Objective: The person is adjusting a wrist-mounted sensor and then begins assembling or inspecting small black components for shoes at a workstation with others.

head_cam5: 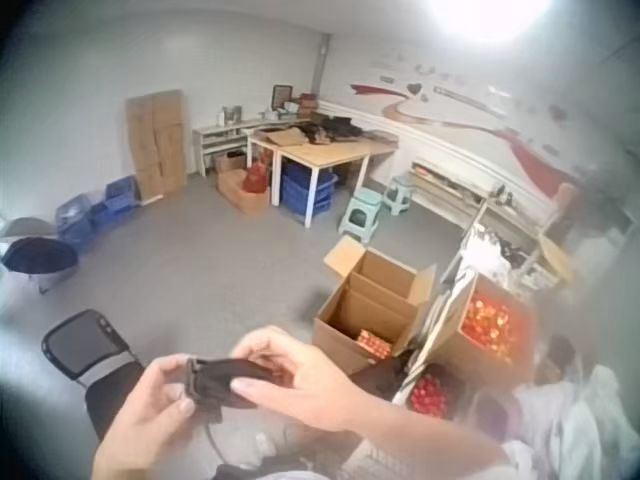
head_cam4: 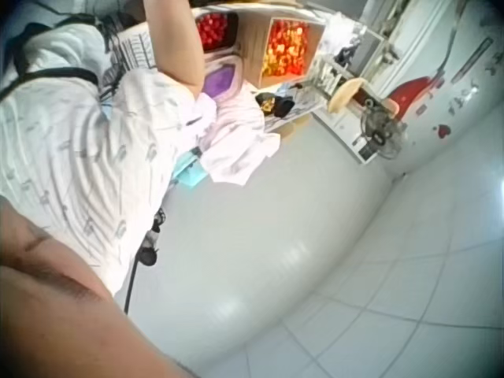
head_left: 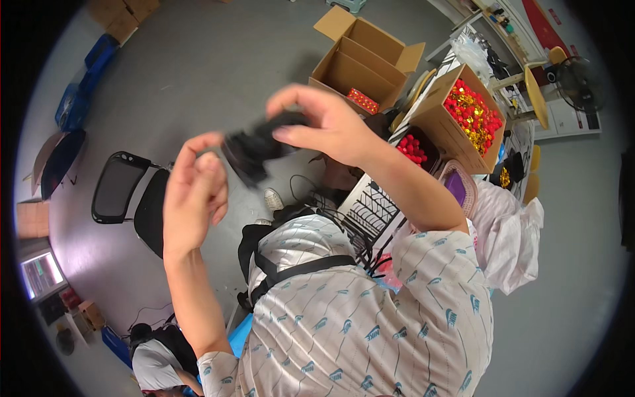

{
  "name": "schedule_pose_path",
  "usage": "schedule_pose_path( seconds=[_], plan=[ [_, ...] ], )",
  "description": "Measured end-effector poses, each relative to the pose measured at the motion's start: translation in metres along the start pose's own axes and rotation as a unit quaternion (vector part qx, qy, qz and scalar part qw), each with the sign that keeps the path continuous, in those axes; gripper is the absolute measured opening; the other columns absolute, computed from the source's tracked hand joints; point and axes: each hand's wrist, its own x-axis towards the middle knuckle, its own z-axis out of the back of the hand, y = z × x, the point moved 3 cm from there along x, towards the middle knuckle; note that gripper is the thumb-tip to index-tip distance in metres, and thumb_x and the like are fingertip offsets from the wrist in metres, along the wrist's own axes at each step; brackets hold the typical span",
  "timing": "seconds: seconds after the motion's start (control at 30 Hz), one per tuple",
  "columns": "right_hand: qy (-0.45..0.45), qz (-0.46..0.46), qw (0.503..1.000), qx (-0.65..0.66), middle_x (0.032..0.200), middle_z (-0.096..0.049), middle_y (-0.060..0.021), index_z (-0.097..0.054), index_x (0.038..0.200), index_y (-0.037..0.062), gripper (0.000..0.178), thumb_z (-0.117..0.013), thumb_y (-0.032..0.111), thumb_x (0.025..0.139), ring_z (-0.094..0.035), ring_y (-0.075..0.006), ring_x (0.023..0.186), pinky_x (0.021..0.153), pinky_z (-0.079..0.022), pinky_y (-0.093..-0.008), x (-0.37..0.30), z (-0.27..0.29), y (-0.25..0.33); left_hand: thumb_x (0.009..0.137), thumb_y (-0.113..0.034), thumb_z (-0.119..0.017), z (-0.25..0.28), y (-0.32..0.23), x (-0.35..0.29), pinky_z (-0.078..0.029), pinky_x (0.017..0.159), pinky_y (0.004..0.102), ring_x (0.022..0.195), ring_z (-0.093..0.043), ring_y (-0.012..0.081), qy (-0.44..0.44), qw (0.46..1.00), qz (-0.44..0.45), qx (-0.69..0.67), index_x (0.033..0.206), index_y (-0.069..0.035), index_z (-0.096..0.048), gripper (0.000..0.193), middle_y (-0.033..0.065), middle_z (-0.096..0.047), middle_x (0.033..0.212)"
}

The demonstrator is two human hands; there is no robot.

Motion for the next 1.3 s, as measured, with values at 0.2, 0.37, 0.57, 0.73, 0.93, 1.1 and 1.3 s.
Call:
schedule_pose_path(
  seconds=[0.2,0.37,0.57,0.73,0.93,1.1,1.3],
  plan=[
    [-0.164,-0.111,0.976,0.094,0.067,-0.057,-0.0008,-0.057,0.100,0.0037,0.011,-0.055,0.014,0.095,-0.053,-0.0063,0.055,0.050,-0.041,-0.0208,-0.033,-0.030,-0.036,0.097,-0.034,-0.048,-0.055,0.040,0.005,-0.051,0.088,0.0345,0.107,-0.056,0.0230,0.147,0.988,0.014,0.031,0.135,-0.001,-0.038,0.051,0.0117,-0.051,0.123],
    [-0.302,-0.009,0.930,-0.209,0.081,-0.057,-0.0063,-0.054,0.104,0.0055,0.013,-0.055,0.015,0.095,-0.058,-0.0157,0.064,0.059,-0.047,-0.0298,-0.014,-0.020,-0.014,0.096,-0.056,-0.038,-0.058,0.035,0.019,-0.048,0.055,0.0272,0.082,-0.064,0.0200,0.137,0.924,0.130,-0.333,0.136,0.003,-0.035,0.071,0.0155,-0.061,0.107],
    [-0.059,-0.105,0.971,-0.208,0.115,-0.056,-0.0208,-0.052,0.120,-0.0002,0.051,-0.068,0.031,0.083,-0.057,-0.0321,0.107,0.087,-0.048,-0.0389,-0.026,0.016,-0.071,0.086,-0.036,-0.066,0.029,0.008,0.043,-0.030,0.042,0.0194,0.052,-0.043,0.0095,-0.001,0.977,0.041,-0.209,0.119,-0.004,-0.051,0.049,0.0078,-0.053,0.072],
    [0.135,-0.617,0.730,-0.261,0.121,-0.055,-0.0295,-0.049,0.124,-0.0123,0.097,-0.065,0.067,0.072,-0.062,-0.0412,0.099,0.081,-0.053,-0.0437,-0.171,0.037,-0.223,0.091,-0.031,-0.060,0.098,-0.064,0.067,-0.023,0.045,0.0221,0.059,-0.029,0.0094,0.052,0.903,-0.067,-0.422,0.106,0.005,-0.040,0.045,0.0034,-0.036,0.081],
    [-0.158,-0.668,0.685,0.244,0.058,-0.054,-0.0022,-0.059,0.098,0.0000,0.012,-0.053,0.009,0.092,-0.048,-0.0108,0.045,0.042,-0.041,-0.0241,-0.245,-0.028,-0.285,0.083,-0.013,-0.066,0.157,-0.117,0.086,-0.027,0.051,0.0228,0.065,-0.033,0.0117,0.100,0.881,-0.104,-0.451,0.093,-0.002,-0.036,0.033,0.0052,-0.035,0.086],
    [-0.259,-0.429,0.787,0.359,0.053,-0.041,0.0019,-0.056,0.098,0.0057,0.011,-0.055,0.015,0.092,-0.036,-0.0094,0.040,0.037,-0.028,-0.0255,-0.204,-0.018,-0.218,0.083,-0.012,-0.065,0.173,-0.141,0.116,-0.026,0.054,0.0260,0.066,-0.034,0.0129,0.045,0.903,-0.149,-0.400,0.093,-0.002,-0.036,0.032,0.0054,-0.034,0.086],
    [-0.434,-0.245,0.775,0.390,0.053,-0.046,-0.0036,-0.057,0.110,0.0033,0.026,-0.057,0.022,0.092,-0.042,-0.0157,0.039,0.040,-0.034,-0.0279,-0.188,-0.003,-0.156,0.090,-0.017,-0.057,0.202,-0.124,0.143,-0.021,0.046,0.0240,0.052,-0.029,0.0096,0.129,0.919,-0.076,-0.366,0.113,0.008,-0.038,0.040,0.0050,-0.035,0.080]
  ],
)
